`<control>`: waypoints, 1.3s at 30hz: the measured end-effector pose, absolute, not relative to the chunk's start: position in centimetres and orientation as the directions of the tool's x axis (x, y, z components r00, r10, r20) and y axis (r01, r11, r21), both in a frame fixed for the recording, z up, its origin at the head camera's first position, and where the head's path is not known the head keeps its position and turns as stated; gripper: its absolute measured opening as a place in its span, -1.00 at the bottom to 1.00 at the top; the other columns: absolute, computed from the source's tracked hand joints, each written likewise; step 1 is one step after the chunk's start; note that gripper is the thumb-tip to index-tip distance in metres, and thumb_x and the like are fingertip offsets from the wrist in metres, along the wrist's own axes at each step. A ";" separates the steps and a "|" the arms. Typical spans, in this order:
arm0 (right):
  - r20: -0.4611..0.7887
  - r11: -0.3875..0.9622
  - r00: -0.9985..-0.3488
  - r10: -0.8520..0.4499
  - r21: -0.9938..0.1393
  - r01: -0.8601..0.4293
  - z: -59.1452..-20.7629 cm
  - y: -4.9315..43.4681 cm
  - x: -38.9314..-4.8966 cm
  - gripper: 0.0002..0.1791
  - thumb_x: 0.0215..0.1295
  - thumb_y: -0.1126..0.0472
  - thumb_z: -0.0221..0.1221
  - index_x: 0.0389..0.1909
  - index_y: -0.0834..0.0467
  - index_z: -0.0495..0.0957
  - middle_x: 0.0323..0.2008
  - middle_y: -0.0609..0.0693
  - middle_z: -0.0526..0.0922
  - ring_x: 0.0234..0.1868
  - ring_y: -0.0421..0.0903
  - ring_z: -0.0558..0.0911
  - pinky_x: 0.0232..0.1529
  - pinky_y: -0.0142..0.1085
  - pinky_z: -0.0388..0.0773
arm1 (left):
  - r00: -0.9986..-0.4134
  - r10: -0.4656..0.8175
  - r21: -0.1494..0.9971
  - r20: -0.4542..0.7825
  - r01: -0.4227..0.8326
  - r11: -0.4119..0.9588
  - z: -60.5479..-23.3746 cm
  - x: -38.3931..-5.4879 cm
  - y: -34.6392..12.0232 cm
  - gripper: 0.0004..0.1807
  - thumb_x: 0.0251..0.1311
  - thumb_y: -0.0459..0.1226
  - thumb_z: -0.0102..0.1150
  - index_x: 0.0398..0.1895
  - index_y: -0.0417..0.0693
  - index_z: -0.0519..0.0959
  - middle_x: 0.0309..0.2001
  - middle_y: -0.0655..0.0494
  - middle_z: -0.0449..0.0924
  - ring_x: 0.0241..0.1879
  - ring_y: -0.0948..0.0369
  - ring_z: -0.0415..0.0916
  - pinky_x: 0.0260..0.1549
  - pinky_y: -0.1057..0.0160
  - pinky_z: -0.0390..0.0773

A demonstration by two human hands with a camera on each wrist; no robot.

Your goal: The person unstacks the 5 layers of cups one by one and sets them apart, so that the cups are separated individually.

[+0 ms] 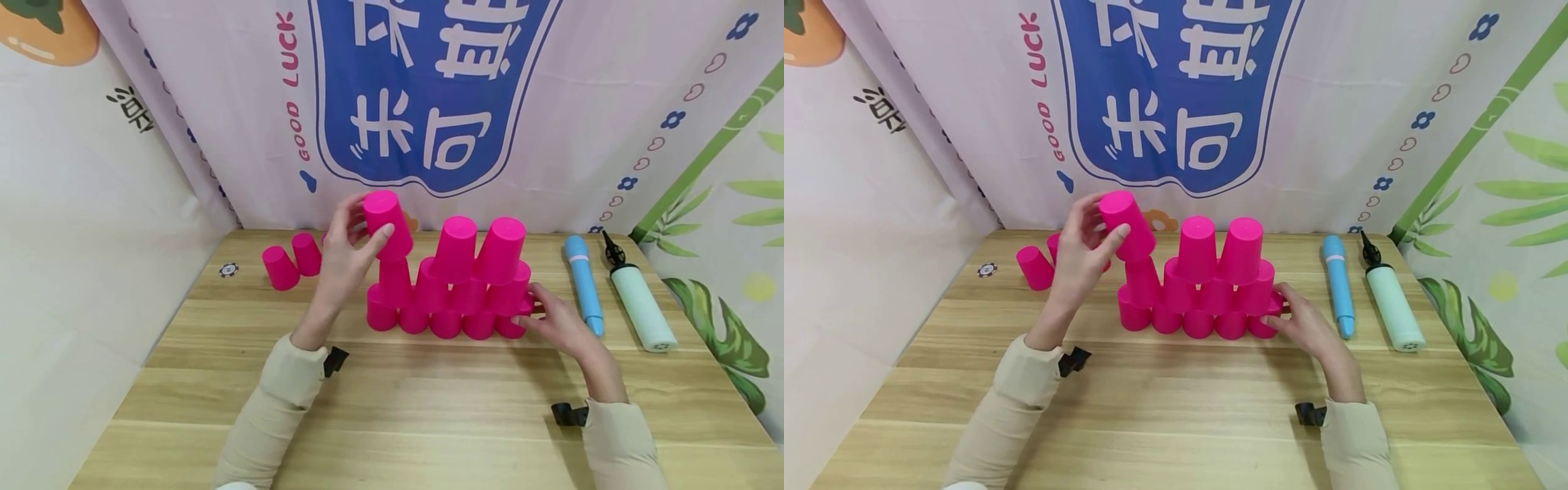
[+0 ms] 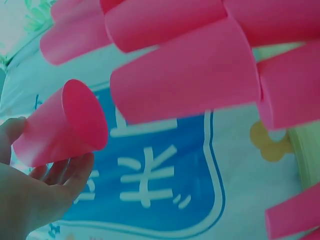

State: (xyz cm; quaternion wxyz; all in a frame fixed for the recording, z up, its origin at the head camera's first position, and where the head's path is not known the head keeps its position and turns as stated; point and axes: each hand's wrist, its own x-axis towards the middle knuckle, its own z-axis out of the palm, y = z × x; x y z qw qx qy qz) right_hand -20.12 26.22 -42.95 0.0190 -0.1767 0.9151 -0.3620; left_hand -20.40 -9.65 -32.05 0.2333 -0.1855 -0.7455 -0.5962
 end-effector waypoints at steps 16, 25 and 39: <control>0.093 0.671 -0.936 -0.339 -0.673 -0.310 -42.9 26.3 -20.2 -0.41 0.26 0.18 0.27 0.23 0.25 0.29 0.01 0.25 0.55 0.03 0.23 0.54 0.01 0.10 0.53 | -0.809 -0.351 0.880 0.471 0.404 0.249 -33.0 -20.2 -18.1 -0.32 0.18 -0.21 0.28 0.34 0.04 0.22 0.19 0.05 0.40 0.10 0.14 0.40 0.08 0.14 0.48; 0.091 0.661 -0.936 -0.341 -0.684 -0.308 -43.0 26.2 -20.1 -0.41 0.26 0.18 0.28 0.23 0.26 0.29 0.02 0.25 0.54 0.03 0.23 0.53 0.02 0.10 0.52 | -0.862 -0.374 0.901 0.342 0.186 0.393 -37.2 -21.7 -20.7 -0.31 0.20 -0.18 0.24 0.37 -0.04 0.21 0.22 -0.05 0.36 0.13 0.08 0.36 0.14 0.10 0.44; 0.088 0.656 -0.938 -0.336 -0.692 -0.300 -43.2 26.3 -20.3 -0.40 0.25 0.20 0.28 0.23 0.26 0.28 0.03 0.25 0.54 0.03 0.24 0.53 0.02 0.11 0.53 | -0.888 -0.359 0.851 0.288 0.065 0.521 -43.5 -24.8 -22.0 -0.35 0.15 -0.34 0.24 0.29 -0.34 0.26 0.18 -0.30 0.34 0.13 -0.12 0.36 0.16 -0.02 0.38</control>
